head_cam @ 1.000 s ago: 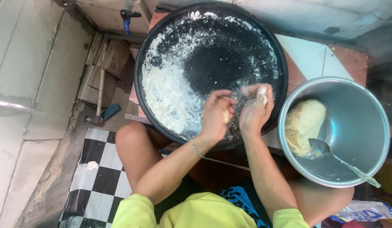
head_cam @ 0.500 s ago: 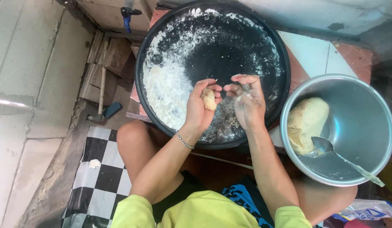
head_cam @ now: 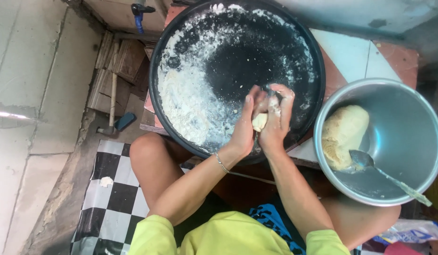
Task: The person is shaping small dough balls by pinching pieces from a bowl, rolling them between their palms, and placing them on a floured tray.
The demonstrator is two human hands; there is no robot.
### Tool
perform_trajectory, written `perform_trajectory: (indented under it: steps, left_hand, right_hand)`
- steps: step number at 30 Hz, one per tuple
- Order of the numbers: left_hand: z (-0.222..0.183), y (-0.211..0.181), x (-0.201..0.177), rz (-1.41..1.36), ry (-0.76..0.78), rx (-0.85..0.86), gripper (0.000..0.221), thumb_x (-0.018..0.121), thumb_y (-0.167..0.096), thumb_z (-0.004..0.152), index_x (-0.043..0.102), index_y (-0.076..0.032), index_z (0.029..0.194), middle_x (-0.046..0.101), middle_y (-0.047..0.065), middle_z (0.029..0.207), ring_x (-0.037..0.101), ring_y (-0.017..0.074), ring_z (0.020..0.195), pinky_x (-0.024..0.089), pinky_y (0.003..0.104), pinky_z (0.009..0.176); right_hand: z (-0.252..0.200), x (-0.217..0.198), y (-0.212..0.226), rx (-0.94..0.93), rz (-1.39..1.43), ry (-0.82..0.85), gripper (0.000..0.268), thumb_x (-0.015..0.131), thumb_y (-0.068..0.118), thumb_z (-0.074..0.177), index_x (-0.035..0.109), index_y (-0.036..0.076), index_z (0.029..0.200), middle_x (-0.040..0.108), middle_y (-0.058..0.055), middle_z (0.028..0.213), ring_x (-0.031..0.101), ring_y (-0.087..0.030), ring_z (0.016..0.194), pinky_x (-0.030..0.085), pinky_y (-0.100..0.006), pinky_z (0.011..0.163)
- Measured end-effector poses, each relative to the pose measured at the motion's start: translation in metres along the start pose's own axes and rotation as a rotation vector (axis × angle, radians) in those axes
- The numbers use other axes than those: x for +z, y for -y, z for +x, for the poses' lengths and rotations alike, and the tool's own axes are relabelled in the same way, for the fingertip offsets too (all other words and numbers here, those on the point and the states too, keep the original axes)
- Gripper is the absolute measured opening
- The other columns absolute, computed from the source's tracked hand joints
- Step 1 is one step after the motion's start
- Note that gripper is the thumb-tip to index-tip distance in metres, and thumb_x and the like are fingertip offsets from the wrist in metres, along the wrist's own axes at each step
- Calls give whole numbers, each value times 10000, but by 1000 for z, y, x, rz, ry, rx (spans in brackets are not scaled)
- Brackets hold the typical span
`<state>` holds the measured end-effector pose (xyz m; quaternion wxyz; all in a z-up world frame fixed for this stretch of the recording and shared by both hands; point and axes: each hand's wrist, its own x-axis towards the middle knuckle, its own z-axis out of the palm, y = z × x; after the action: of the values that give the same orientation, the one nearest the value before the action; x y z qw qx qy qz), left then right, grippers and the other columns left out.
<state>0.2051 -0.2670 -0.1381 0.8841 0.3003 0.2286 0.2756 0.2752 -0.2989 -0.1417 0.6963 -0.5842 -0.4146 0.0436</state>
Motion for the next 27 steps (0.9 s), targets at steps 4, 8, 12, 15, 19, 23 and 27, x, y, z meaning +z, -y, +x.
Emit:
perform_trajectory:
  steps: [4, 8, 12, 15, 19, 23, 27]
  left_hand:
    - [-14, -23, 6, 326, -53, 248, 601, 375, -460, 1118, 338, -73, 1577, 328, 128, 1432, 305, 256, 1403, 206, 444, 1245]
    - [14, 10, -23, 185, -180, 210, 341, 502, -375, 1102, 625, -70, 1011, 549, -15, 752, 595, 118, 687, 490, 265, 630]
    - [2, 1, -6, -19, -155, 121, 483, 358, -605, 1070, 431, -133, 1144, 503, 14, 659, 554, 158, 592, 437, 300, 577]
    - [-4, 3, -2, -103, -113, 38, 724, 308, -719, 1036, 363, -120, 1437, 570, 75, 1022, 640, 249, 1005, 523, 381, 875]
    - [-2, 15, -1, 191, -98, 231, 769, 298, -676, 1055, 267, -148, 1613, 235, 193, 1570, 179, 372, 1550, 145, 476, 1260]
    - [-13, -5, -4, 371, -35, 319, 635, 224, -588, 1093, 374, -154, 1531, 434, 49, 1134, 472, 143, 1101, 395, 317, 1018]
    - [13, 22, -29, 141, -173, 160, 690, 284, -621, 1087, 685, -61, 1074, 495, 17, 609, 495, 110, 475, 400, 237, 485]
  right_hand:
    - [6, 5, 15, 24, -160, 198, 348, 359, 8, 1090, 354, -26, 1436, 489, -237, 1315, 442, -402, 1311, 339, -541, 1149]
    - [5, 6, 13, -114, -319, 163, 396, 384, 299, 1135, 551, -27, 1285, 579, -206, 1236, 538, -379, 1205, 416, -490, 1044]
    - [-4, 16, 2, -146, 125, -40, 602, 246, 382, 1109, 611, -51, 907, 629, -216, 824, 610, -366, 812, 462, -434, 815]
    - [-2, 5, -4, 43, 443, -50, 671, 195, 509, 1082, 455, 51, 668, 427, -136, 503, 459, -267, 455, 394, -345, 523]
    - [5, 3, 27, 141, 308, 14, 534, 156, 542, 1092, 370, 98, 886, 325, -132, 747, 370, -270, 639, 380, -367, 657]
    - [3, 7, 23, 116, -154, 115, 552, 144, 477, 1130, 383, 79, 1429, 353, -197, 1401, 374, -363, 1237, 420, -479, 1120]
    - [-9, 16, 16, 23, -129, 111, 564, 175, 398, 1132, 521, -15, 1299, 443, -195, 1357, 384, -343, 1374, 305, -443, 1200]
